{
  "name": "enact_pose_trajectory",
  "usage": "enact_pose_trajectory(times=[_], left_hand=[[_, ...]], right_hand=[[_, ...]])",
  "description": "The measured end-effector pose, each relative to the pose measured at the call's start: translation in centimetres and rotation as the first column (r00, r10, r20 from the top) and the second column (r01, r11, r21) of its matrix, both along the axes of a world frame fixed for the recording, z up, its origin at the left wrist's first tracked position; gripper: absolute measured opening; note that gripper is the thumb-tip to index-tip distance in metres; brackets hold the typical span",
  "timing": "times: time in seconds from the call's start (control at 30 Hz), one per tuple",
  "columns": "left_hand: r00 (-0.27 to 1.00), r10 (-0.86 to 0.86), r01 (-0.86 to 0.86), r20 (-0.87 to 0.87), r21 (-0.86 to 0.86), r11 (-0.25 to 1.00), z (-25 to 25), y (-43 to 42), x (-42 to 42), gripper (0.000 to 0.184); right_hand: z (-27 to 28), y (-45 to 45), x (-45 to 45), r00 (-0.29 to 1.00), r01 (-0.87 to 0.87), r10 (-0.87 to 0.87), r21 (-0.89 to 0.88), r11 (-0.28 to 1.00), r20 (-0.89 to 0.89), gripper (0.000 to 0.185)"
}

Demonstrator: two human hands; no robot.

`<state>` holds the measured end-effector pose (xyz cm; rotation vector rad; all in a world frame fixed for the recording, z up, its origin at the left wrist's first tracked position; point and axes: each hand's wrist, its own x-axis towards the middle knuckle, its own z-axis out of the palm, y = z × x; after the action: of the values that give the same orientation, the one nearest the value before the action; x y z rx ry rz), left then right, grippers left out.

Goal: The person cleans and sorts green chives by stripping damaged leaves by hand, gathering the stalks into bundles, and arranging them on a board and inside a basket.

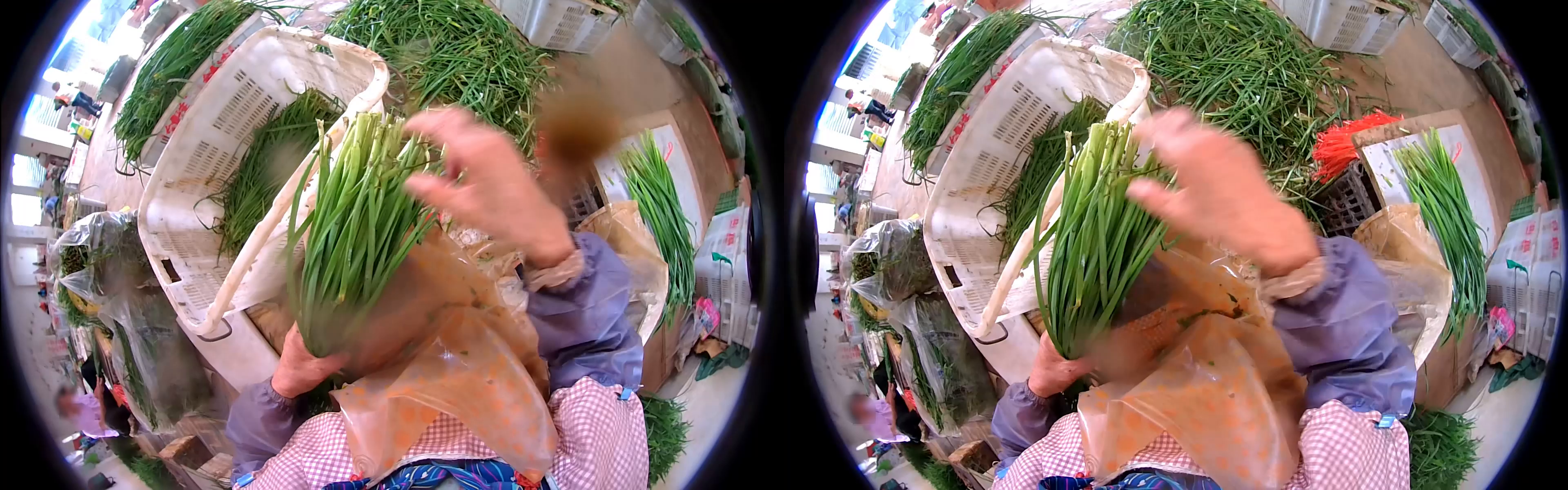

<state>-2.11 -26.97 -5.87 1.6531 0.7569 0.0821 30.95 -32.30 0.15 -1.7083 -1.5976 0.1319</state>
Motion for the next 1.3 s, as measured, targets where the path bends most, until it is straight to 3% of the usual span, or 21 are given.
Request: enact_pose_trajectory(times=[0.07, 0.17, 0.2, 0.27, 0.3, 0.4, 0.5, 0.6, 0.67, 0.73, 0.77, 0.83, 0.87, 1.0, 1.07, 1.1, 1.13, 1.17, 1.2, 1.23, 1.3], left_hand=[[0.999, 0.006, -0.005, -0.036, 0.018, 1.000, 0.0, -0.4, 0.2, 0.048], [0.994, 0.106, -0.104, -0.023, 0.067, 0.992, 1.4, -0.8, 1.2, 0.043], [0.996, 0.082, -0.083, -0.021, -0.064, 0.994, 1.8, -0.6, 1.0, 0.041], [0.998, 0.055, -0.057, -0.015, -0.196, 0.979, 2.0, -0.2, 0.7, 0.039], [0.999, 0.014, -0.018, -0.032, -0.128, 0.992, 1.9, 0.1, 0.6, 0.038], [1.000, 0.018, -0.018, 0.003, -0.112, 0.994, 1.3, 0.3, 0.9, 0.036], [0.996, 0.076, -0.067, 0.055, -0.158, 0.985, 0.8, 0.3, 0.9, 0.034], [0.999, 0.039, -0.035, 0.037, -0.118, 0.992, 0.6, 0.6, 0.3, 0.032], [1.000, -0.015, 0.015, 0.013, -0.070, 0.997, 0.5, 1.2, 0.0, 0.032], [0.998, -0.051, 0.052, 0.023, -0.073, 0.996, 0.2, 1.4, 0.0, 0.031], [0.998, -0.056, 0.058, 0.029, -0.066, 0.996, 0.3, 1.6, 0.3, 0.031], [0.999, -0.020, 0.025, 0.032, -0.163, 0.986, 0.5, 1.3, 0.3, 0.031], [0.999, -0.025, 0.029, 0.027, -0.168, 0.985, 0.6, 1.0, 0.4, 0.031], [0.999, 0.039, -0.034, 0.025, -0.188, 0.982, 1.0, 0.9, 0.4, 0.036], [0.996, 0.081, -0.073, 0.022, -0.249, 0.966, 0.7, 0.8, -0.2, 0.038], [0.996, 0.076, -0.064, 0.040, -0.256, 0.965, 0.5, 1.0, -0.5, 0.040], [0.996, 0.072, -0.054, 0.061, -0.261, 0.964, 0.2, 1.3, -0.7, 0.041], [0.996, 0.071, -0.052, 0.062, -0.265, 0.963, 0.0, 1.6, -0.9, 0.041], [0.998, 0.018, -0.005, 0.053, -0.239, 0.971, -0.3, 2.0, -1.1, 0.042], [0.999, -0.032, 0.041, 0.044, -0.212, 0.977, -0.5, 2.4, -1.2, 0.043], [0.999, -0.025, 0.031, 0.033, -0.209, 0.977, -0.7, 2.6, -1.6, 0.041]], right_hand=[[-1.4, 1.5, -2.4, 0.973, 0.061, 0.014, -0.318, 0.946, 0.230, 0.030], [-3.8, 2.3, -4.8, 0.995, 0.034, -0.039, 0.052, 0.998, 0.092, 0.007], [-3.5, 2.0, -5.1, 0.996, 0.031, -0.034, 0.047, 0.998, 0.083, 0.007], [-2.4, 1.1, -5.2, 0.934, -0.121, 0.115, 0.002, 0.993, -0.337, 0.008], [-2.6, 0.6, -5.2, 0.936, -0.115, 0.108, -0.001, 0.993, -0.336, 0.008], [-2.7, -0.8, -5.6, 0.847, -0.529, 0.515, -0.128, 0.839, -0.129, 0.011], [-0.5, -2.0, -4.4, 0.475, -0.823, 0.694, 0.007, 0.568, -0.542, 0.007], [-0.9, -4.9, 2.9, 0.075, -0.454, 0.615, 0.522, 0.722, -0.785, 0.023], [-3.8, -6.4, 10.9, 0.162, -0.116, 0.608, 0.597, 0.794, -0.777, 0.034], [-2.6, -5.9, 11.9, 0.505, 0.024, 0.163, 0.203, 0.979, -0.847, 0.043], [-1.2, -4.6, 8.4, 0.684, 0.133, -0.120, -0.039, 0.990, -0.720, 0.047], [-2.0, -3.6, 3.2, 0.940, 0.033, -0.079, -0.142, 0.989, -0.333, 0.054], [-4.6, -2.5, 2.4, 0.945, 0.108, -0.118, 0.050, 0.993, 0.306, 0.052], [-7.9, -0.8, 1.6, 0.889, 0.192, -0.134, -0.090, 0.977, 0.437, 0.024], [-9.0, -0.9, 3.0, 0.940, 0.317, -0.307, -0.054, 0.947, 0.147, 0.007], [-8.8, -0.9, 4.0, 0.931, 0.349, -0.329, 0.129, 0.928, -0.155, 0.007], [-9.2, -1.2, 6.6, 0.909, 0.407, -0.371, 0.211, 0.889, -0.190, 0.008], [-5.9, -2.1, 7.2, 0.691, 0.592, -0.607, -0.174, 0.787, -0.392, 0.009], [-7.9, -2.7, 10.7, 0.550, 0.625, -0.567, -0.149, 0.767, -0.613, 0.012], [-9.5, -3.3, 14.0, 0.703, 0.693, -0.711, -0.261, 0.672, 0.035, 0.020], [-8.9, -4.6, 13.4, 0.872, 0.488, -0.336, -0.666, 0.564, 0.355, 0.037]])
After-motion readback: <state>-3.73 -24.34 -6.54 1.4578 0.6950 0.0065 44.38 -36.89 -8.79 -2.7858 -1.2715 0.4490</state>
